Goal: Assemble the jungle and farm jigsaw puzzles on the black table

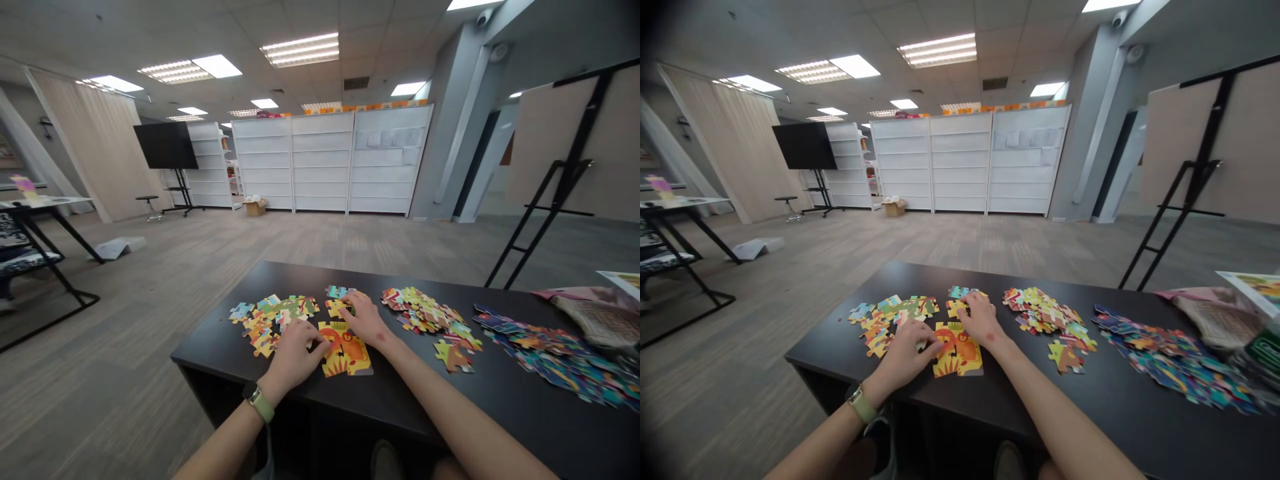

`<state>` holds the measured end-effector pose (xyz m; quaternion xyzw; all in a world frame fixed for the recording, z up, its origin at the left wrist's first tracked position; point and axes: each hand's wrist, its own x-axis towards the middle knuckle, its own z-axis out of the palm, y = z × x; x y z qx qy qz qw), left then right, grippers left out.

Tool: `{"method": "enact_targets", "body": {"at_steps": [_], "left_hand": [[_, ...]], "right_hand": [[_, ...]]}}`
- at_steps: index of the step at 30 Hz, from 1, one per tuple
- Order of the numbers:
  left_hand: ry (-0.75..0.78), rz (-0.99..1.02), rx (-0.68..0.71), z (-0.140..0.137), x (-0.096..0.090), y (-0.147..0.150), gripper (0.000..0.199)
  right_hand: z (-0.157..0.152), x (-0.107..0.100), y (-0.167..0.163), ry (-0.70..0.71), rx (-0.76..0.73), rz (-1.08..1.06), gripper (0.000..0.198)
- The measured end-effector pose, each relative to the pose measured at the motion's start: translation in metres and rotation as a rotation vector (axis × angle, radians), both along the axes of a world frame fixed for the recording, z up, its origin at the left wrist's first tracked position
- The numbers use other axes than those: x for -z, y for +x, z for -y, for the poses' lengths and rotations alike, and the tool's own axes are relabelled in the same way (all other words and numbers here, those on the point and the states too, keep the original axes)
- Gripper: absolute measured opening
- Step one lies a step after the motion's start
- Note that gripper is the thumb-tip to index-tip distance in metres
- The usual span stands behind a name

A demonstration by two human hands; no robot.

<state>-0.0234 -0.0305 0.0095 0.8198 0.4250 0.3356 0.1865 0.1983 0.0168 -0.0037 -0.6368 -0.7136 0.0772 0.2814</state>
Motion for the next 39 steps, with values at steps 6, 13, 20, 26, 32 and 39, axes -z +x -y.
{"method": "enact_targets", "body": {"at_steps": [6,13,20,26,32,39], "left_hand": [[-0.003,0.018,0.059,0.012,-0.013,-0.013,0.020],[0.056,-0.286,0.242,0.051,-0.019,-0.003,0.025],[0.052,-0.278,0.289,0.049,-0.018,-0.013,0.026],[0.062,-0.359,0.304,0.048,-0.023,-0.015,0.021],[0.094,-0.376,0.302,0.043,-0.023,-0.012,0.019],[0.046,0.163,0.143,0.011,-0.014,0.014,0.025]], "right_hand": [[0.000,-0.001,-0.001,-0.006,-0.005,-0.012,0.026],[0.006,-0.006,0.000,-0.038,-0.036,0.006,0.028],[0.012,-0.017,0.006,-0.138,-0.273,0.098,0.015],[0.012,-0.015,0.006,-0.149,-0.284,0.082,0.018],[0.015,-0.016,0.003,-0.117,-0.282,0.067,0.014],[0.010,-0.014,-0.034,0.013,-0.248,-0.576,0.021]]}}
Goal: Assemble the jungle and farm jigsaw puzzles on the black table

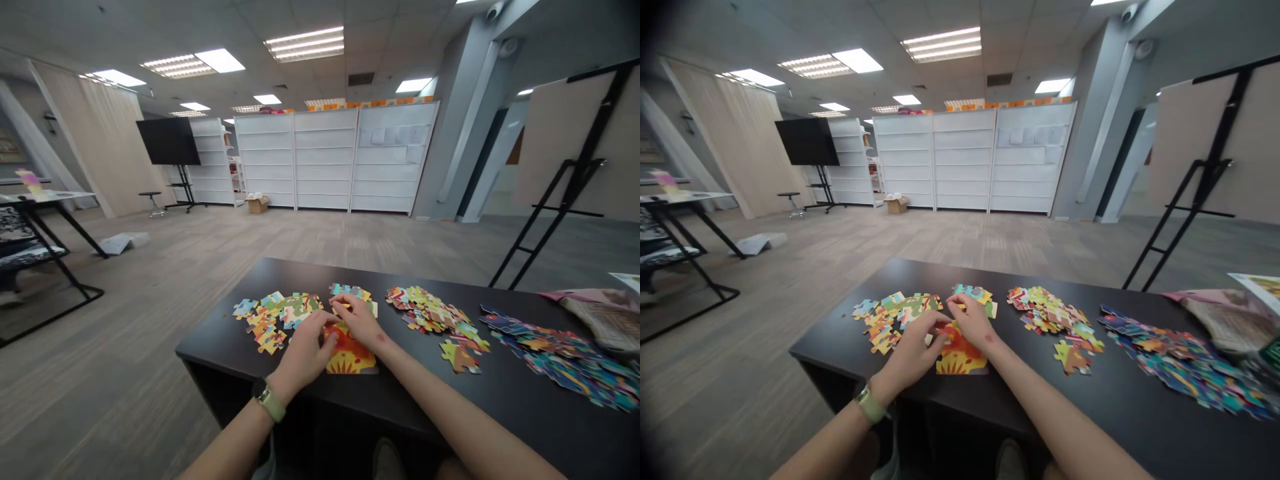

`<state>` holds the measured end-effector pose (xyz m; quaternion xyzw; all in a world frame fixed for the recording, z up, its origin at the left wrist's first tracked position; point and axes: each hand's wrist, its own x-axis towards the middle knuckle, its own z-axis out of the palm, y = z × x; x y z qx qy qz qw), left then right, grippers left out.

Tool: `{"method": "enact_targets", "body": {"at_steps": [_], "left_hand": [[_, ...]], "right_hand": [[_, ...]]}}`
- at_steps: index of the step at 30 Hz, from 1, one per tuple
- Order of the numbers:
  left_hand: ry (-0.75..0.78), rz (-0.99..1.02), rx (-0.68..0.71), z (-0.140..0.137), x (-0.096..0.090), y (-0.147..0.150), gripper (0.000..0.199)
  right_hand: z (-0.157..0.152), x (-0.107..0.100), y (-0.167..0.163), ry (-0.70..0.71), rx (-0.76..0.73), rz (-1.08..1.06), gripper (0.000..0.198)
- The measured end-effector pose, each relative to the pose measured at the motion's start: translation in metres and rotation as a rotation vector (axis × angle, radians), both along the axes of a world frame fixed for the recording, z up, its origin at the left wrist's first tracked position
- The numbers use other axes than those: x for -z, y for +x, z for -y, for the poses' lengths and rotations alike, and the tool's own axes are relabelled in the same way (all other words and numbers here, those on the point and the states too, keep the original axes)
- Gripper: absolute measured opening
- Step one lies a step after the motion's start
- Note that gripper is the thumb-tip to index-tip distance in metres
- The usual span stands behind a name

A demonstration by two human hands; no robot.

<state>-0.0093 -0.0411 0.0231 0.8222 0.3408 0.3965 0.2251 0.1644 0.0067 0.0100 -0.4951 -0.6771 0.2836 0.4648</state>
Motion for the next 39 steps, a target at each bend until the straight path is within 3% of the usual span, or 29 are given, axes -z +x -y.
{"method": "enact_targets", "body": {"at_steps": [4,9,12,15,18,22,24,29,31,32,35,39], "left_hand": [[-0.053,0.227,-0.056,0.000,0.002,0.046,0.023],[-0.070,0.321,-0.093,-0.001,0.004,0.090,0.017],[-0.128,0.419,-0.154,-0.004,0.002,0.094,0.017],[-0.167,0.404,-0.190,0.003,0.001,0.091,0.016],[-0.219,0.298,-0.086,0.020,-0.002,0.085,0.017],[-0.165,0.077,0.291,0.031,-0.009,0.060,0.021],[-0.035,-0.056,0.362,0.026,-0.012,0.033,0.020],[-0.012,-0.312,0.002,-0.003,-0.011,-0.054,0.022],[-0.009,-0.380,-0.043,-0.010,-0.006,-0.081,0.028],[-0.009,-0.406,-0.041,-0.011,-0.003,-0.090,0.041],[-0.012,-0.438,-0.032,-0.009,0.004,-0.101,0.062],[-0.015,-0.419,-0.021,-0.010,0.007,-0.094,0.036]], "right_hand": [[-0.007,0.005,0.002,-0.171,0.000,-0.401,0.032],[-0.008,0.007,0.024,-0.187,0.117,-0.513,0.043],[-0.008,0.007,0.024,-0.204,0.136,-0.527,0.039],[-0.012,0.008,0.024,-0.130,0.179,-0.405,0.035],[-0.018,0.009,0.030,-0.067,0.245,-0.295,0.032],[-0.016,0.006,0.035,-0.010,0.202,-0.065,0.026],[-0.010,0.004,0.032,0.030,0.130,0.143,0.025],[0.007,-0.005,0.025,0.137,-0.131,0.474,0.023],[0.010,-0.007,0.027,0.137,-0.205,0.557,0.030],[0.010,-0.007,0.028,0.122,-0.224,0.588,0.034],[0.008,-0.006,0.034,0.063,-0.231,0.641,0.040],[0.001,-0.003,0.038,0.033,-0.192,0.655,0.038]]}}
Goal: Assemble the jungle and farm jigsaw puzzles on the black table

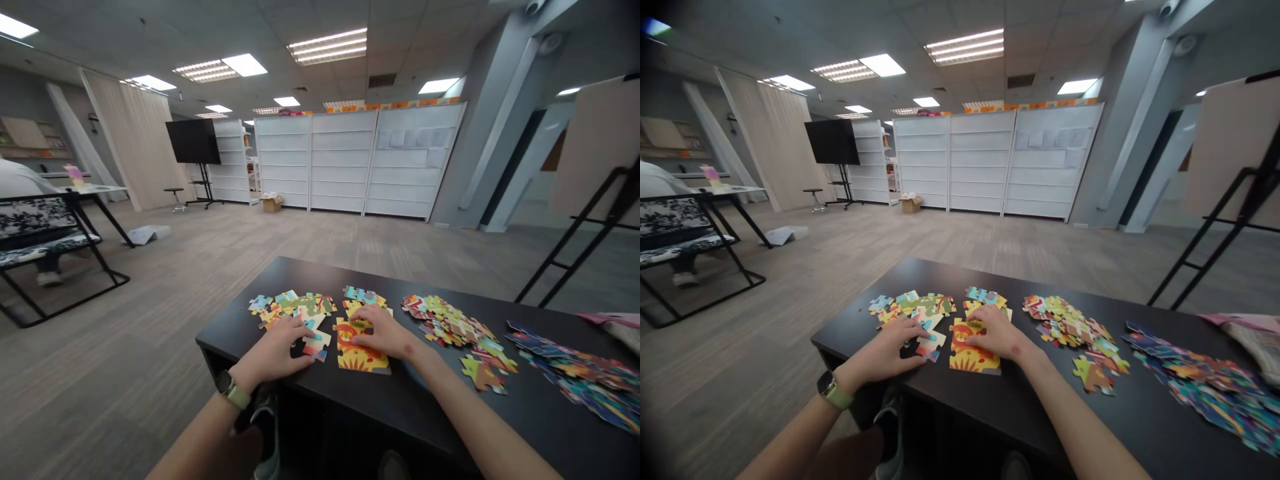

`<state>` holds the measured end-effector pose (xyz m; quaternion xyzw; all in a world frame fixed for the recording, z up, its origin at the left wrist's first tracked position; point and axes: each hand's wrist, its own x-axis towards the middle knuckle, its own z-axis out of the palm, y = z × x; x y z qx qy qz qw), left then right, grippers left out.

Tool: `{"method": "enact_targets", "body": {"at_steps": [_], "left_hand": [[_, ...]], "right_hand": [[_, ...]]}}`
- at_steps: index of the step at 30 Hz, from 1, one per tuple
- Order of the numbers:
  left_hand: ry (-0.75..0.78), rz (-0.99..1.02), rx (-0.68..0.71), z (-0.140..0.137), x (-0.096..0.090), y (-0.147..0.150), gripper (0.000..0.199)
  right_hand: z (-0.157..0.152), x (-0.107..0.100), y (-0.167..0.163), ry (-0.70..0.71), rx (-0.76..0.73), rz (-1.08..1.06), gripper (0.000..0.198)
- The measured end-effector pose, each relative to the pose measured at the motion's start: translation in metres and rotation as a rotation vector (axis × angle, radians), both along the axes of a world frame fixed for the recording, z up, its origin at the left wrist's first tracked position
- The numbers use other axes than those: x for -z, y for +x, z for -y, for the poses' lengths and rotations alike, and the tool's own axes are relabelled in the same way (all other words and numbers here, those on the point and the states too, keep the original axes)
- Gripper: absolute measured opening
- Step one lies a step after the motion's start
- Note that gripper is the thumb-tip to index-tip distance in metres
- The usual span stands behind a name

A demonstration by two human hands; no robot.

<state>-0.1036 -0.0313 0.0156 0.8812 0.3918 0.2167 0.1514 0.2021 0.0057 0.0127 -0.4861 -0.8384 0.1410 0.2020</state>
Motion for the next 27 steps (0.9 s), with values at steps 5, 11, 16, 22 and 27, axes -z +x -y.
{"method": "enact_targets", "body": {"at_steps": [5,11,16,22,27], "left_hand": [[-0.067,0.110,0.009,-0.015,-0.002,-0.005,0.031],[-0.056,0.266,-0.287,-0.033,-0.006,-0.046,0.033],[-0.151,-0.022,-0.337,-0.024,-0.004,-0.051,0.058],[-0.158,-0.056,-0.325,-0.019,-0.005,-0.042,0.046],[-0.116,0.013,-0.277,-0.017,-0.012,-0.044,0.050]], "right_hand": [[-0.003,0.002,-0.002,0.042,0.022,0.021,0.032],[-0.004,0.009,-0.006,0.100,0.041,-0.034,0.025],[-0.005,0.012,-0.006,0.105,0.045,-0.062,0.023],[-0.006,0.012,-0.005,0.103,0.078,-0.087,0.023],[-0.006,0.012,-0.005,0.111,0.062,-0.077,0.022]]}}
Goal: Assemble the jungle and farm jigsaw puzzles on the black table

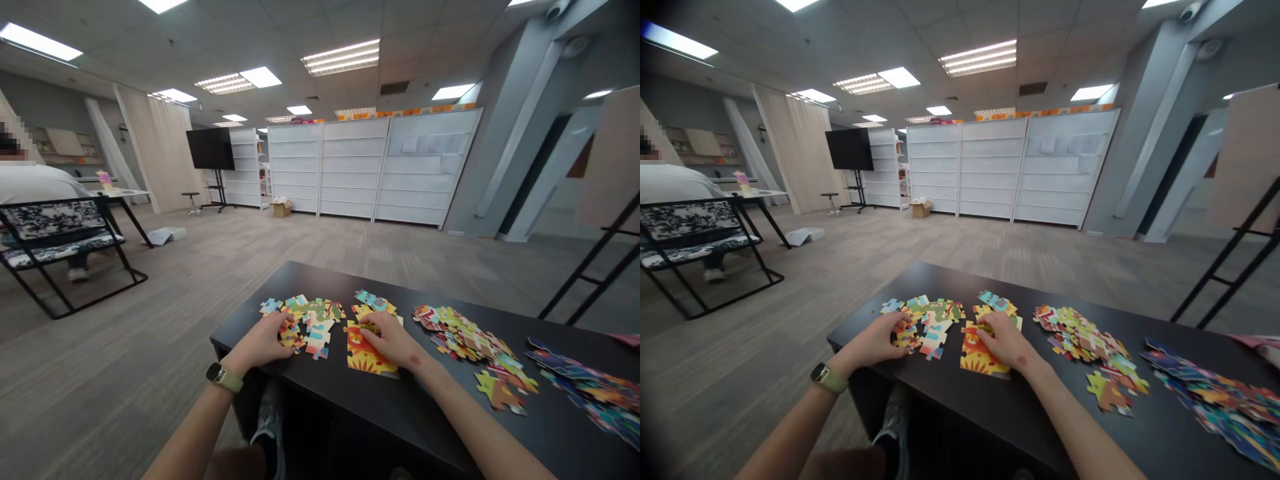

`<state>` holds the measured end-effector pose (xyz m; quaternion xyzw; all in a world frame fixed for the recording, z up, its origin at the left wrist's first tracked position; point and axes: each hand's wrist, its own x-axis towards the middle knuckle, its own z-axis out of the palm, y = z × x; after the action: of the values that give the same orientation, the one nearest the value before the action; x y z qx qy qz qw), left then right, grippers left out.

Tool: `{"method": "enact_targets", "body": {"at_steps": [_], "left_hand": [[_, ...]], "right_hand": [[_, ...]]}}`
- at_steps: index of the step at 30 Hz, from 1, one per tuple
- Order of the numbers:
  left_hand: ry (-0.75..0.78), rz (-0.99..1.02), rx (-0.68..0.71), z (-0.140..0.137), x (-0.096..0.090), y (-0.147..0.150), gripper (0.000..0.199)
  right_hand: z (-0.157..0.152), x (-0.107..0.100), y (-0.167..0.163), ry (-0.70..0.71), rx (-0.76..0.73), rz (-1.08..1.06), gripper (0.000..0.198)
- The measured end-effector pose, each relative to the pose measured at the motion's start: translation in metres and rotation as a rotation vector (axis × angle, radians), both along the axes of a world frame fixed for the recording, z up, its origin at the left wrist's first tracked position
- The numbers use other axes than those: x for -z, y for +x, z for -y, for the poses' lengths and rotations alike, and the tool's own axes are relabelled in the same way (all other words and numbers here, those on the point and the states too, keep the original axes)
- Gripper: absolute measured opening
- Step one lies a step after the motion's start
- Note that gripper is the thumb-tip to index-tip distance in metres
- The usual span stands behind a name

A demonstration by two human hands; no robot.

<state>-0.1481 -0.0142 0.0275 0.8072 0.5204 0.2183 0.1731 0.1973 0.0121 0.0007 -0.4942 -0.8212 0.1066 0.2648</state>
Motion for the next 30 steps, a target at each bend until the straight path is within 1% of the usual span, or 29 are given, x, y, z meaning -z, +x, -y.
{"method": "enact_targets", "body": {"at_steps": [2,4,6,7,10,12,15,17,20,23,26,30], "left_hand": [[0.062,0.044,0.034,0.002,-0.008,-0.001,0.050],[0.116,0.097,0.062,0.005,-0.017,0.002,0.045],[0.142,0.144,0.099,0.008,-0.024,0.013,0.042],[0.145,0.158,0.125,0.009,-0.024,0.022,0.042],[0.137,0.155,0.230,0.009,-0.015,0.057,0.044],[0.172,0.129,0.272,0.004,-0.003,0.080,0.039],[0.183,0.108,0.265,-0.008,0.012,0.099,0.040],[0.167,0.105,0.259,-0.015,0.016,0.103,0.035],[0.144,0.089,0.270,-0.019,0.014,0.104,0.028],[0.126,0.053,0.289,-0.018,0.010,0.103,0.027],[0.139,0.005,0.330,-0.015,0.005,0.101,0.025],[0.171,-0.078,0.315,-0.011,0.001,0.100,0.023]], "right_hand": [[0.000,-0.001,0.000,0.002,0.001,-0.001,0.022],[0.001,-0.002,-0.001,0.003,0.010,-0.003,0.027],[0.002,-0.003,-0.003,0.004,0.006,-0.004,0.032],[0.003,-0.003,-0.005,0.004,-0.005,-0.002,0.031],[0.008,-0.004,-0.008,-0.013,-0.043,0.022,0.021],[0.012,-0.005,-0.008,-0.052,-0.050,0.030,0.023],[0.018,-0.009,-0.003,-0.126,-0.080,0.023,0.031],[0.022,-0.013,0.000,-0.158,-0.096,0.020,0.035],[0.025,-0.019,0.002,-0.173,-0.102,0.012,0.037],[0.026,-0.022,0.002,-0.190,-0.094,0.009,0.038],[0.025,-0.022,0.002,-0.207,-0.072,0.024,0.038],[0.023,-0.020,0.002,-0.201,-0.076,0.028,0.035]]}}
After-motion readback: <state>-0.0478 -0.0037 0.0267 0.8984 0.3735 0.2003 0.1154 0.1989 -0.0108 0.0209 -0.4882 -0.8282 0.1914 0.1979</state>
